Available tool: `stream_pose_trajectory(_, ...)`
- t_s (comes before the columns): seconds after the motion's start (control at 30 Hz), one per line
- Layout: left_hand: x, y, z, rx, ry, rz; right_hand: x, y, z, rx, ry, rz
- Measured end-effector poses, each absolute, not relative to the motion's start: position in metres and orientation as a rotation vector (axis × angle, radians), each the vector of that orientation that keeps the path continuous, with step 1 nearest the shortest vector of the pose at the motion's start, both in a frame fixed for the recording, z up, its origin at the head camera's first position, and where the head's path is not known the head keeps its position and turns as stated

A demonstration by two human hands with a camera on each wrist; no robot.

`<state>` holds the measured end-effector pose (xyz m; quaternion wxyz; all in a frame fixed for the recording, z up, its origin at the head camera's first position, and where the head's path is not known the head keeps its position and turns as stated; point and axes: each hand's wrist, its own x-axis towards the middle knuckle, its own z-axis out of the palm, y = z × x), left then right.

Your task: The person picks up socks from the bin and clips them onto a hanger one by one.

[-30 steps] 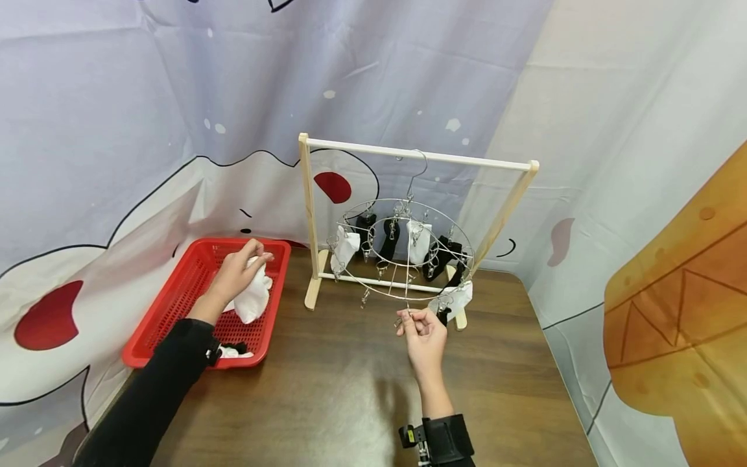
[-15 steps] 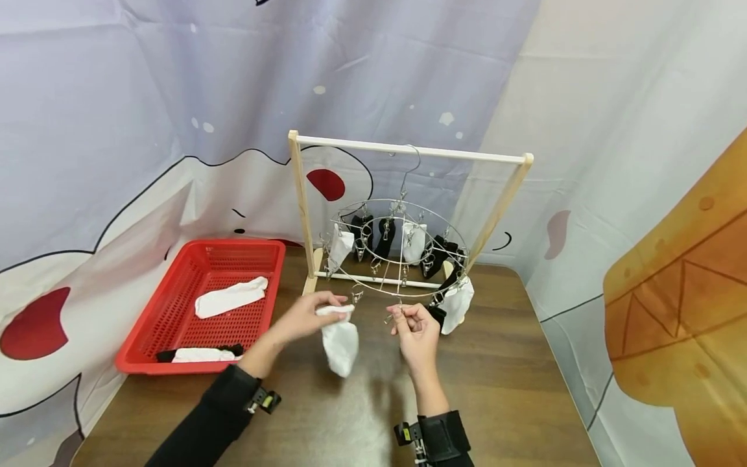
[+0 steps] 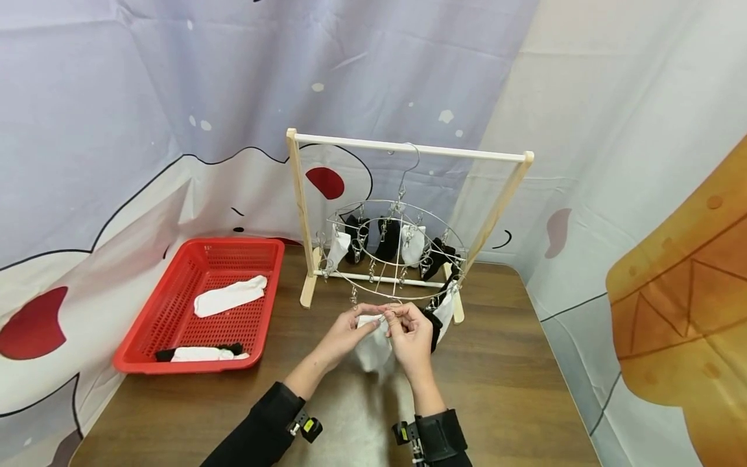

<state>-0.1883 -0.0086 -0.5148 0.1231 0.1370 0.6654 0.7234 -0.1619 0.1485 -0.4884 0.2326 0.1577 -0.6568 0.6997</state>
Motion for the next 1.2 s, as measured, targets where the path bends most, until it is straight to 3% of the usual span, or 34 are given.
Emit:
stream_pose_trajectory(0.4,-0.185,-0.010,-0.499,0.503,1.877,2.090,-0.163,0.159,-0.489,0.457,-1.833,1.855)
stream_pose_trajectory(0.67,-0.183,-0.005,-0.501,0.617,1.957,2.165,-0.159,0.159,-0.489,0.243,-1.874,2.004)
stream_pose_trajectory(0.93,-0.191,-0.019,-0.488,0.897,2.834,2.274,-0.160,0.168,-0.491,0.144,-1.905,1.956)
stream_pose_trajectory(1.2,-0.237,-0.062,-0.469,1.010,3.380,1.488,-0.160,0.184,-0.485,0.109,-1.865,1.834)
